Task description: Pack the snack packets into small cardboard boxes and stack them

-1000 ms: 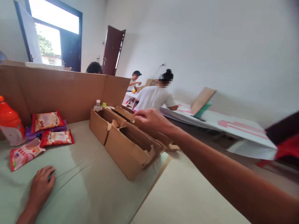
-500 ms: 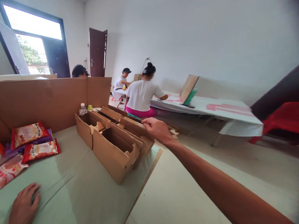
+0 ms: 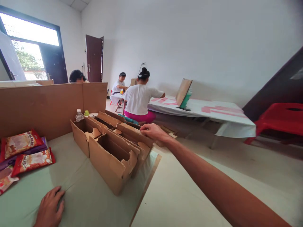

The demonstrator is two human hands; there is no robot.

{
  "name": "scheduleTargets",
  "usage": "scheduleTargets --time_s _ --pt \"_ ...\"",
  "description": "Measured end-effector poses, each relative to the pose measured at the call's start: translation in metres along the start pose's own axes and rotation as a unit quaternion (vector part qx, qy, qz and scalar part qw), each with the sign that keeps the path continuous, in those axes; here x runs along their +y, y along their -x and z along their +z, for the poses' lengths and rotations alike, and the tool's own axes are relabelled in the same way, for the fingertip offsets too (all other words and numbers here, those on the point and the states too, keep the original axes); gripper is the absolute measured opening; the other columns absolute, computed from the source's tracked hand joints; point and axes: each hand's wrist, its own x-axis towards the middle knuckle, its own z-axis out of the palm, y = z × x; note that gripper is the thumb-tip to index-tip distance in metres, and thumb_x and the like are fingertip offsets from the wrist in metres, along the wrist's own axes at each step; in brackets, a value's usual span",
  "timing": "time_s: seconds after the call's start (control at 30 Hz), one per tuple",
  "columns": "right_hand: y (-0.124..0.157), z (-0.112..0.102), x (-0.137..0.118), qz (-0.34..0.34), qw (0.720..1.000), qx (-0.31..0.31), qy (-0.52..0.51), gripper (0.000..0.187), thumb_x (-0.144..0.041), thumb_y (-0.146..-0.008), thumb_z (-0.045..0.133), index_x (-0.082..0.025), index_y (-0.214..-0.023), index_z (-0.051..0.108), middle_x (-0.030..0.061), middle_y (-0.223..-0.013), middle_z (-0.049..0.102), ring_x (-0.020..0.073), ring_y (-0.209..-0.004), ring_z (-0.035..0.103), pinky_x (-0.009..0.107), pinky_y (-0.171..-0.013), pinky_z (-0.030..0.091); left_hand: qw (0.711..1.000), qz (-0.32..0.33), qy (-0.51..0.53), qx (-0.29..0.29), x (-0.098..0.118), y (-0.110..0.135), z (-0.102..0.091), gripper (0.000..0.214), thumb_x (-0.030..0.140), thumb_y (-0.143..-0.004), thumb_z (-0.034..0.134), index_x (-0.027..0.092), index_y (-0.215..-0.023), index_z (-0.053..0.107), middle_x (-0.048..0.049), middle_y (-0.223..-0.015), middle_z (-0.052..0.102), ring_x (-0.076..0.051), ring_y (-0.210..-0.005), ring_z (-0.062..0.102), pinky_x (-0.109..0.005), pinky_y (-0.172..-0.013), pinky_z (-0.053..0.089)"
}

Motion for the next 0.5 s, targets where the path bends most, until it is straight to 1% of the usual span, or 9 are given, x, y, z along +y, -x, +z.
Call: scheduleTargets --time_s 0.03,0.07,0.13,0.2,0.27,0.33,0.37,0.43,0.5 --pt "-0.005 0.002 0.004 0.009 1.0 0.005 0.003 0.011 -0.021 -0.089 0.063 -0.015 -0.089 0.072 0.0019 -0.082 0.072 0.0165 -0.075 0.066 0.029 -0.071 0.052 1.0 0.007 0.001 0.006 0.002 -0.001 0.004 0.034 0.028 -0.083 0.049 0.025 -0.097 0.079 -0.0095 -0.113 0.077 -0.028 -0.103 0.073 -0.046 -0.091 0.059" --pt "-0.01 0.004 0.007 0.015 1.0 0.008 0.005 0.011 -0.026 -0.091 0.066 -0.015 -0.089 0.07 0.0022 -0.085 0.071 0.0165 -0.078 0.066 0.031 -0.074 0.053 1.0 0.011 0.001 0.015 0.003 -0.001 0.007 0.033 0.028 -0.083 0.049 0.025 -0.098 0.079 -0.0094 -0.113 0.077 -0.028 -0.103 0.073 -0.046 -0.09 0.06" --pt "-0.017 0.012 0.011 0.017 1.0 0.003 -0.003 0.02 -0.035 -0.094 0.067 -0.015 -0.091 0.067 0.0023 -0.091 0.069 0.0165 -0.082 0.066 0.035 -0.078 0.055 0.999 0.021 -0.003 0.04 0.001 0.001 0.013 0.033 0.028 -0.085 0.049 0.025 -0.099 0.079 -0.0096 -0.112 0.078 -0.028 -0.101 0.074 -0.045 -0.086 0.061" --pt "-0.019 0.019 0.014 0.011 1.0 -0.008 -0.025 0.025 -0.039 -0.095 0.066 -0.015 -0.09 0.067 0.0017 -0.09 0.068 0.0167 -0.082 0.066 0.035 -0.078 0.055 0.997 0.04 -0.009 0.065 -0.003 0.003 0.016 0.033 0.03 -0.086 0.049 0.025 -0.1 0.078 -0.0094 -0.112 0.078 -0.027 -0.099 0.074 -0.044 -0.083 0.062" --pt "-0.017 0.023 0.016 0.006 0.998 -0.017 -0.058 0.029 -0.04 -0.097 0.061 -0.015 -0.085 0.067 0.0017 -0.084 0.068 0.0176 -0.08 0.066 0.033 -0.076 0.054 0.994 0.064 -0.016 0.084 -0.006 0.005 0.018 0.032 0.032 -0.087 0.05 0.025 -0.099 0.078 -0.0089 -0.11 0.078 -0.026 -0.096 0.075 -0.041 -0.081 0.062" --pt "-0.013 0.022 0.02 0.006 0.995 -0.026 -0.098 0.036 -0.041 -0.1 0.052 -0.015 -0.081 0.068 0.0035 -0.079 0.069 0.0188 -0.079 0.067 0.03 -0.073 0.054 0.992 0.074 -0.025 0.094 -0.009 0.006 0.019 0.032 0.033 -0.088 0.049 0.025 -0.099 0.078 -0.0086 -0.109 0.078 -0.025 -0.096 0.075 -0.04 -0.079 0.063" --pt "-0.012 0.02 0.022 0.009 0.992 -0.032 -0.118 0.039 -0.042 -0.101 0.047 -0.015 -0.082 0.069 0.005 -0.079 0.07 0.0193 -0.078 0.068 0.029 -0.071 0.054 0.992 0.075 -0.029 0.097 -0.01 0.006 0.019 0.032 0.033 -0.088 0.049 0.025 -0.1 0.078 -0.0087 -0.11 0.078 -0.025 -0.096 0.075 -0.04 -0.079 0.063" --pt "-0.011 0.013 0.027 0.018 0.987 -0.05 -0.152 0.041 -0.041 -0.101 0.04 -0.015 -0.091 0.071 0.0086 -0.083 0.074 0.0195 -0.077 0.069 0.027 -0.067 0.054 0.992 0.075 -0.031 0.098 -0.011 0.007 0.021 0.032 0.034 -0.088 0.049 0.025 -0.101 0.078 -0.0089 -0.113 0.077 -0.026 -0.098 0.075 -0.04 -0.079 0.063" --pt "-0.015 0.007 0.031 0.028 0.983 -0.071 -0.169 0.039 -0.04 -0.099 0.041 -0.015 -0.1 0.072 0.0112 -0.089 0.076 0.02 -0.077 0.071 0.028 -0.065 0.055 0.991 0.078 -0.029 0.101 -0.012 0.007 0.022 0.032 0.035 -0.088 0.05 0.025 -0.102 0.077 -0.0087 -0.113 0.077 -0.026 -0.098 0.075 -0.04 -0.079 0.063"
